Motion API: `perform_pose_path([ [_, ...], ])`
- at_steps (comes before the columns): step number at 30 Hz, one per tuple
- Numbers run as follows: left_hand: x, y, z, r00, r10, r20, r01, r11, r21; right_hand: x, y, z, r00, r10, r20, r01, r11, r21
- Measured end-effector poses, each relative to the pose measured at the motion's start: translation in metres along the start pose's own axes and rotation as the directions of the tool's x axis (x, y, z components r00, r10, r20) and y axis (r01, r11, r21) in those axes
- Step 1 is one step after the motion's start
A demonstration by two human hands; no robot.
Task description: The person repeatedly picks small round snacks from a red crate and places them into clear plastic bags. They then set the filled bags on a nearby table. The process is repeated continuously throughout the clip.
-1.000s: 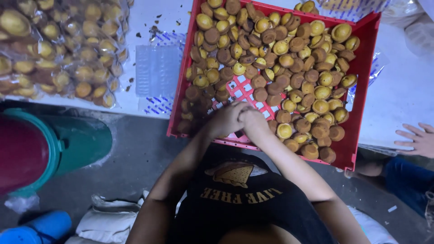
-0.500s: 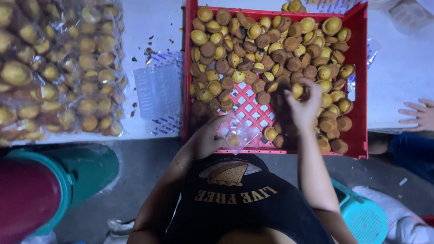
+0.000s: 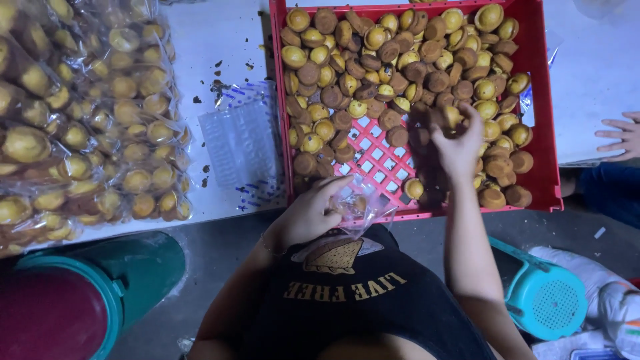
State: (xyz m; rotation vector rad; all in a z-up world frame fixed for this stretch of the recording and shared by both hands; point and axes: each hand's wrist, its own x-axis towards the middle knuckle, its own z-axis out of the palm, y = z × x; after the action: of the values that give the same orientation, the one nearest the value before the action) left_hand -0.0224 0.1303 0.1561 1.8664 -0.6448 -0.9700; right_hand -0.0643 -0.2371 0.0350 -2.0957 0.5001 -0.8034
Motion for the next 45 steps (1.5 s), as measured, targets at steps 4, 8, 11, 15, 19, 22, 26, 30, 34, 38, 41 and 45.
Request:
perform_pose_path([
  [4, 0.005, 0.008, -0.009, 0.996, 0.079, 0.033, -0.077, 0.996, -0.043, -0.018, -0.011, -0.007, 0.964, -0.263, 0.035, 0.259, 0.908, -0.329],
  [8, 0.022, 0.002, 0.0, 0.99, 0.138, 0.039, -0.125, 0.965, -0.229, -0.022, -0.014, 0.011, 0.929, 0.085, 0.361, 0.114, 0.86, -0.497],
  [11, 0.035, 0.003, 0.001, 0.996, 0.084, 0.024, -0.072, 0.943, -0.324, -0.018, -0.002, 0.012, 0.934, 0.086, 0.348, 0.091, 0.883, -0.461],
  [15, 0.059, -0.003, 0.005, 1.0, 0.027, -0.009, -0.029, 0.93, -0.368, -0.018, -0.027, 0.014, 0.975, -0.175, 0.135, 0.206, 0.938, -0.277],
  [19, 0.095, -0.027, 0.018, 1.0, -0.022, -0.002, 0.018, 0.861, -0.508, -0.031, -0.006, 0.049, 0.921, -0.196, 0.337, 0.298, 0.91, -0.286],
  [22, 0.114, -0.051, 0.038, 0.999, 0.024, -0.042, -0.044, 0.83, -0.557, -0.016, 0.0, 0.038, 0.928, -0.13, 0.349, 0.214, 0.953, -0.214],
  [26, 0.146, -0.067, 0.042, 0.999, -0.001, -0.045, -0.027, 0.79, -0.612, 0.024, -0.039, 0.009, 0.917, -0.076, 0.392, -0.023, 0.97, 0.242],
  [30, 0.145, -0.042, 0.031, 1.0, 0.0, 0.018, 0.013, 0.706, -0.708, -0.002, -0.074, 0.033, 0.702, -0.359, 0.616, 0.145, 0.918, 0.37],
  [34, 0.152, -0.023, 0.081, 0.977, 0.094, -0.191, -0.133, 0.97, -0.204, -0.022, -0.032, 0.039, 0.316, -0.369, 0.874, 0.544, 0.826, 0.152],
  [38, 0.14, -0.002, 0.139, 0.865, 0.384, -0.323, -0.138, 0.801, 0.583, -0.023, -0.043, 0.025, 0.15, -0.311, 0.939, 0.474, 0.855, 0.208],
  [41, 0.118, 0.024, 0.136, 0.85, 0.36, -0.384, -0.125, 0.847, 0.517, -0.013, -0.068, 0.017, 0.017, -0.277, 0.961, 0.422, 0.873, 0.244],
  [45, 0.081, 0.042, 0.117, 0.913, -0.003, -0.408, 0.126, 0.954, 0.273, 0.032, -0.102, -0.028, 0.104, -0.264, 0.959, 0.19, 0.952, 0.241],
])
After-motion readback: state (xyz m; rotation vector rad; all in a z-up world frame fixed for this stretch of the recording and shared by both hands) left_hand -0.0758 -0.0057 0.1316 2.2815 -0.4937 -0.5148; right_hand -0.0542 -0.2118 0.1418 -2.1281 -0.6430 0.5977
